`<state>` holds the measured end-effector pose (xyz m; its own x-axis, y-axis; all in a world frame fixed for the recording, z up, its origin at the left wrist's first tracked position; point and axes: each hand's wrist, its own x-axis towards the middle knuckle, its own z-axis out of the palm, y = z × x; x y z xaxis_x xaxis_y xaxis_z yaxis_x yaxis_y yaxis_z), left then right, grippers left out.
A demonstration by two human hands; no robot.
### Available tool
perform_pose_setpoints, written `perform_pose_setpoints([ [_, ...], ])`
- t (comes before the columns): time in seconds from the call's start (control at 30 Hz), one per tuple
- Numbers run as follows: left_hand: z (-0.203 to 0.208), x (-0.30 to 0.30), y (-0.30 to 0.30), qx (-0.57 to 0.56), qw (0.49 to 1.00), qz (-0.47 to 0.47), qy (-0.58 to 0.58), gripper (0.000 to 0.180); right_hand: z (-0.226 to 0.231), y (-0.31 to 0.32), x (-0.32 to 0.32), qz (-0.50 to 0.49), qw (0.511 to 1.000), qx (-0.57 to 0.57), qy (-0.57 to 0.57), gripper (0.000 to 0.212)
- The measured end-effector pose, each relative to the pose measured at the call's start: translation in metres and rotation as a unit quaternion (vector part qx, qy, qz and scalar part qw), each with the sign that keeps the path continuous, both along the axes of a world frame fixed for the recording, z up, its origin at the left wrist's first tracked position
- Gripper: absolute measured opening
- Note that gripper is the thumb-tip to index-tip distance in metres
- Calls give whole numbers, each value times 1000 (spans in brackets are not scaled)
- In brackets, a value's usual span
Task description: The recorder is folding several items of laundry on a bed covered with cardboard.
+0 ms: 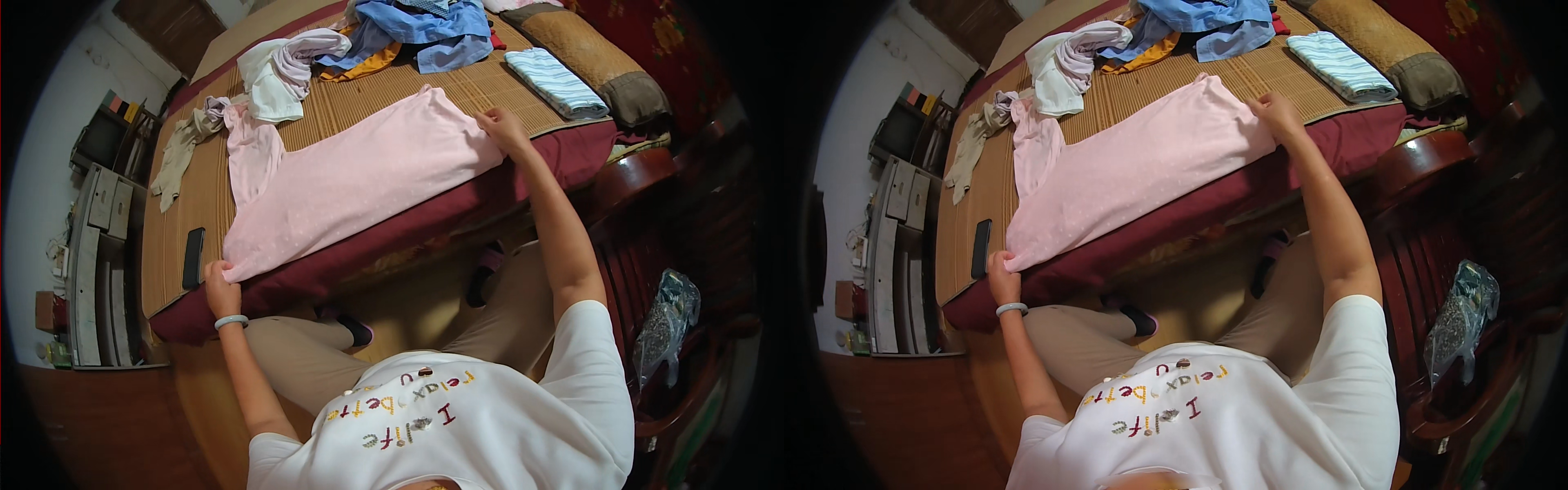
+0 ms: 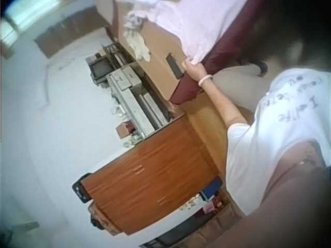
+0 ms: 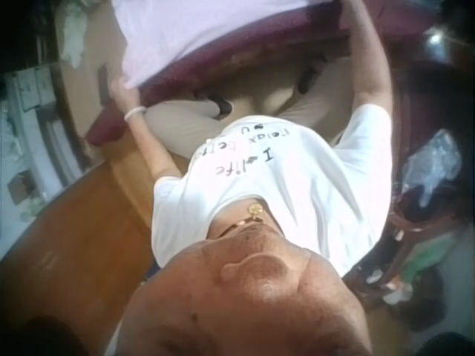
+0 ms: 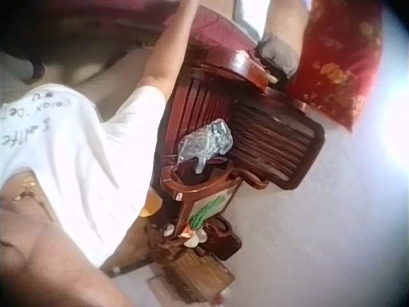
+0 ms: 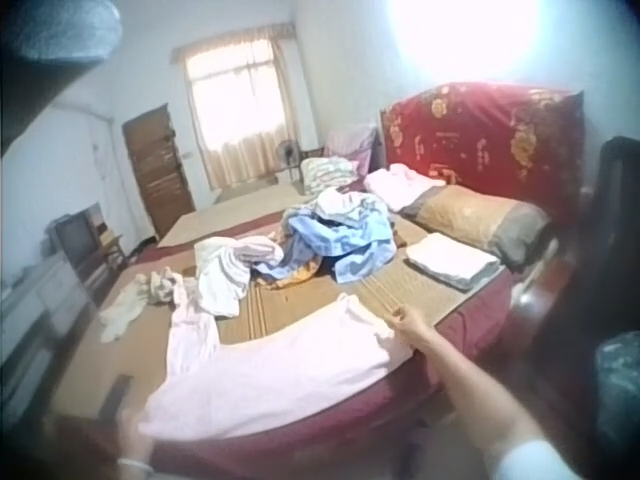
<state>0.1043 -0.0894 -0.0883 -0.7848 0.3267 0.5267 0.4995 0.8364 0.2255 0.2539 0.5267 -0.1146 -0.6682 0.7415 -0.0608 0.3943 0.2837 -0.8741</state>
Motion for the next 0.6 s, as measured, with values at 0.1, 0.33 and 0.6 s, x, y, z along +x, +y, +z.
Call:
perform_pose_setpoints([
  [0.1, 1, -10, -4, -25, 1000, -9, 12, 32, -3, -17, -4, 41, 976, 214, 7, 32],
  [0.33, -2, -5, -23, -114, 991, 62, 43, 30, 5, 7, -2, -27, 962, 232, -142, 21],
  [0.6, 50, 5, 27, -197, 976, 90, -4, 26, 7, 5, -78, -5, 984, 178, -8, 31],
])
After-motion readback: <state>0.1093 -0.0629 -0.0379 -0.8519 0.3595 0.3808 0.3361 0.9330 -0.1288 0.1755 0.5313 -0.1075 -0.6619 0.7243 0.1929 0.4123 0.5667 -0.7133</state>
